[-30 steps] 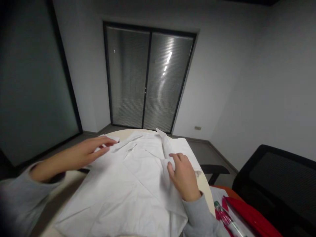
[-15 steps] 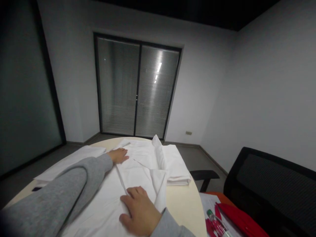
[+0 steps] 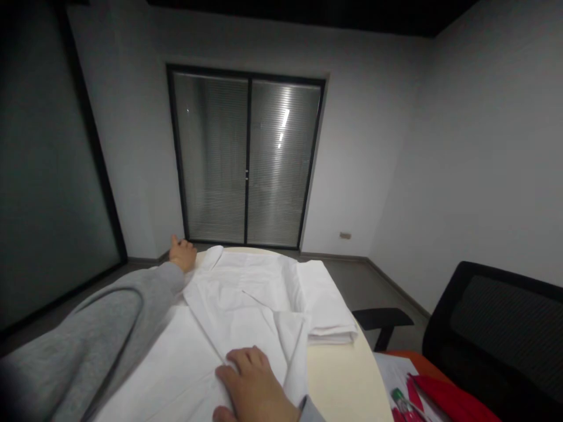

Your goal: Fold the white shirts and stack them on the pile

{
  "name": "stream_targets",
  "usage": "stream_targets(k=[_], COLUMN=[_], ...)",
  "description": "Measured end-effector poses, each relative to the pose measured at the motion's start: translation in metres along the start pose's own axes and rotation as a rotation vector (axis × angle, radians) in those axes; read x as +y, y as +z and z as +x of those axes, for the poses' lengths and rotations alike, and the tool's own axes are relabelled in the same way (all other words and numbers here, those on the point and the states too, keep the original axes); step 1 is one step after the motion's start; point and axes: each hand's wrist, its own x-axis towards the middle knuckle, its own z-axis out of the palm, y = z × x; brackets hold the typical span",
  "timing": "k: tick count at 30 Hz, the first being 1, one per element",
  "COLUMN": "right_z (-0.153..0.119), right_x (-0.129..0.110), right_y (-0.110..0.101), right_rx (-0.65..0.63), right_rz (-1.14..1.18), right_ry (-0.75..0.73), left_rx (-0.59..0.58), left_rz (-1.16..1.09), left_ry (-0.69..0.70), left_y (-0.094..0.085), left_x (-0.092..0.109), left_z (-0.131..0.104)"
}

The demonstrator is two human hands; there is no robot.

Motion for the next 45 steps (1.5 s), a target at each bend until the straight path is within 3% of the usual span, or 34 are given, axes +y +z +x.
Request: stream_targets(k=[5,8,11,17,21,23,26,30,32,33,35,36,37,40,42,45], right_z=[0.002,0.002,0.0,-0.006,-0.012,-0.014,-0.011,-0.004,-0.005,-0.009,-0.021,-0.031,-0.042,-0.083,-0.11,-0.129], right_x=[0.005,0.008,0.01,0.005,-0.004,-0.008,-0.011,-0.007,-0.003,0.0,0.009,0.016,0.025,0.058,0.076,0.072], right_y=[0.004,0.006,0.007,0.004,-0.002,-0.004,-0.007,-0.021,-0.033,-0.038,-0.047,-0.05,-0.054,-0.076,-0.103,-0.144], right_rx=[0.043,0.051,0.058,0.137,0.157,0.206,0.398,0.715,0.843,0.917,1.09,1.187,1.275,1.433,1.446,1.438], right_rz=[-0.011,-0.024,-0.033,0.024,0.071,0.146,0.342,0.598,0.597,0.553,0.458,0.446,0.465,0.554,0.451,-0.102], right_ry=[-0.028,-0.046,-0.069,-0.081,-0.08,-0.037,0.046,0.143,0.145,0.135,0.137,0.16,0.195,0.329,0.402,0.552], left_rx=[-0.104,-0.18,-0.178,-0.083,-0.027,-0.027,-0.066,-0.159,-0.309,-0.476,-0.654,-0.638,-0.536,-0.182,-0.149,-0.218], left_rz=[0.031,0.061,0.038,-0.195,-0.485,-0.679,-0.985,-1.296,-1.387,-1.456,-1.56,-1.568,-1.497,-0.966,-0.685,-0.496], left_ry=[0.128,0.113,0.122,0.176,0.14,0.15,0.22,0.392,0.535,0.664,0.866,0.922,0.927,0.742,0.603,0.511], left_y=[0.0,0.007,0.006,-0.018,-0.045,-0.064,-0.092,-0.116,-0.125,-0.128,-0.133,-0.134,-0.132,-0.109,-0.081,-0.035], left_x=[-0.002,0.003,0.006,0.012,0.029,0.045,0.084,0.156,0.189,0.203,0.219,0.22,0.218,0.192,0.167,0.141], left_z=[-0.018,-0.034,-0.043,-0.05,-0.052,-0.055,-0.076,-0.138,-0.172,-0.187,-0.205,-0.208,-0.208,-0.197,-0.193,-0.198])
